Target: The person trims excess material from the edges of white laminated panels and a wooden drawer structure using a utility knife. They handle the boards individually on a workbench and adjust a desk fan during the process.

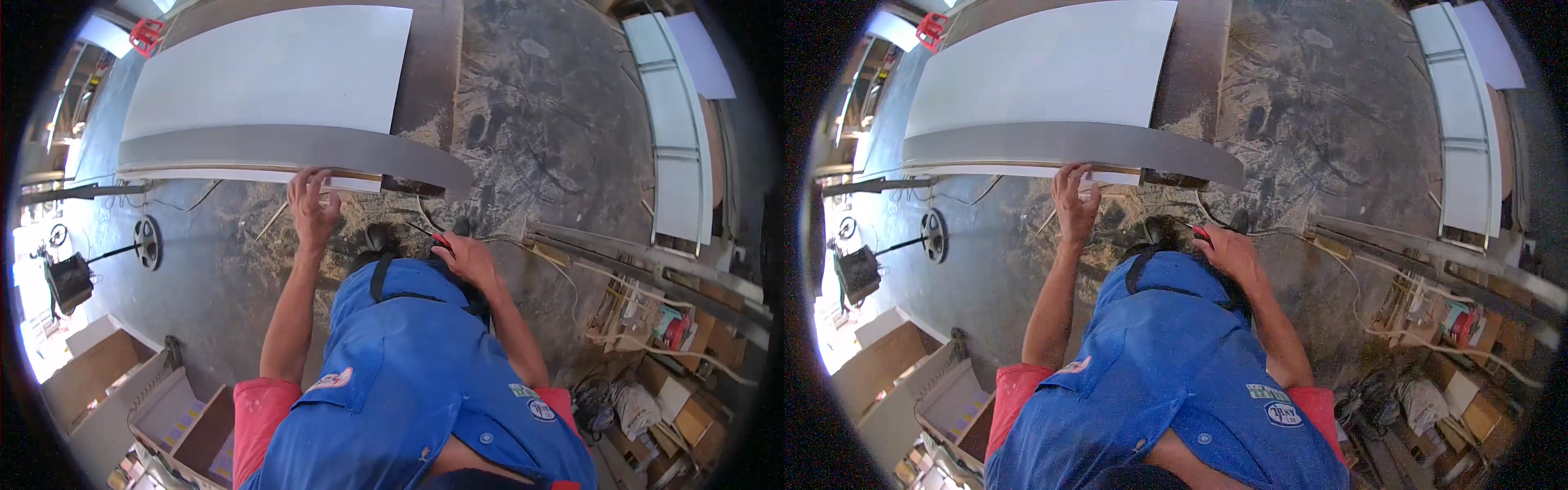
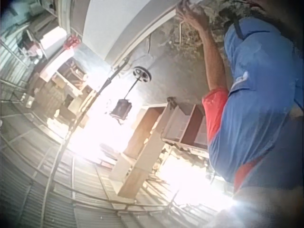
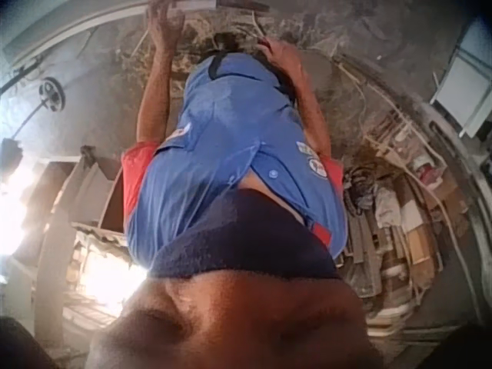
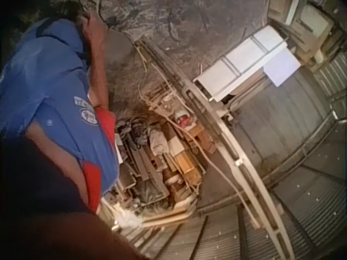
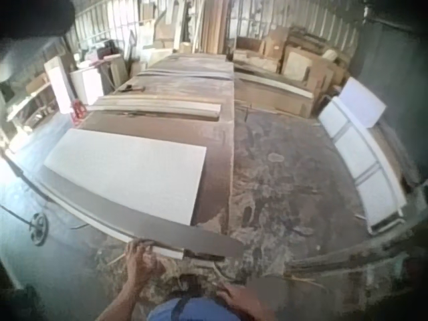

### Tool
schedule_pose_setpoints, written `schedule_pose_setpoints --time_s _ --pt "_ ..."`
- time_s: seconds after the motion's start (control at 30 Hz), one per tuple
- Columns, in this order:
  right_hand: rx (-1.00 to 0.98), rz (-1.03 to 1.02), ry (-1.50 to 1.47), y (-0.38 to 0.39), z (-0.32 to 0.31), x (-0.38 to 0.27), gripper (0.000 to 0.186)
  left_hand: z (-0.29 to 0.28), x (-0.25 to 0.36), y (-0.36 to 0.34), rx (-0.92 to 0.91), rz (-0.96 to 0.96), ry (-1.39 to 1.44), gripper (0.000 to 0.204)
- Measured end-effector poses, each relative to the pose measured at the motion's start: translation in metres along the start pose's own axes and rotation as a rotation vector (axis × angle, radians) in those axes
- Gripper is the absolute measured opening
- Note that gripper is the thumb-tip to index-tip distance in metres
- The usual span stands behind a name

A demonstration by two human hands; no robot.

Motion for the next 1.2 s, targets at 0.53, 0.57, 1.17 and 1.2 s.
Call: schedule_pose_setpoints --time_s 0.53,0.57,1.17,1.2 --pt "-0.287 -0.364 0.071 -0.063 -0.08 0.088 0.03 0.117 0.084 0.064 0.092 -0.799 1.134 0.091" --pt "-0.284 -0.362 0.067 -0.066 -0.085 0.086 0.03 0.116 0.09 0.062 0.106 -0.826 1.117 0.092" --pt "0.016 -0.601 0.167 -0.079 -0.047 -0.044 0.023 0.103 0.036 0.177 -0.265 -0.927 0.557 0.068" --pt "0.007 -0.622 0.176 -0.08 -0.042 -0.048 0.023 0.114 0.018 0.205 -0.184 -0.929 0.563 0.061"
Point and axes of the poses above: each hand's wrist, its own y-axis away from the middle knuckle, its own z-axis out of the palm, x = y × z, the point moved 6 cm from there along -y, towards the middle knuckle, and after that the axes turned 7 degrees about -z, right-handed, at the moved point
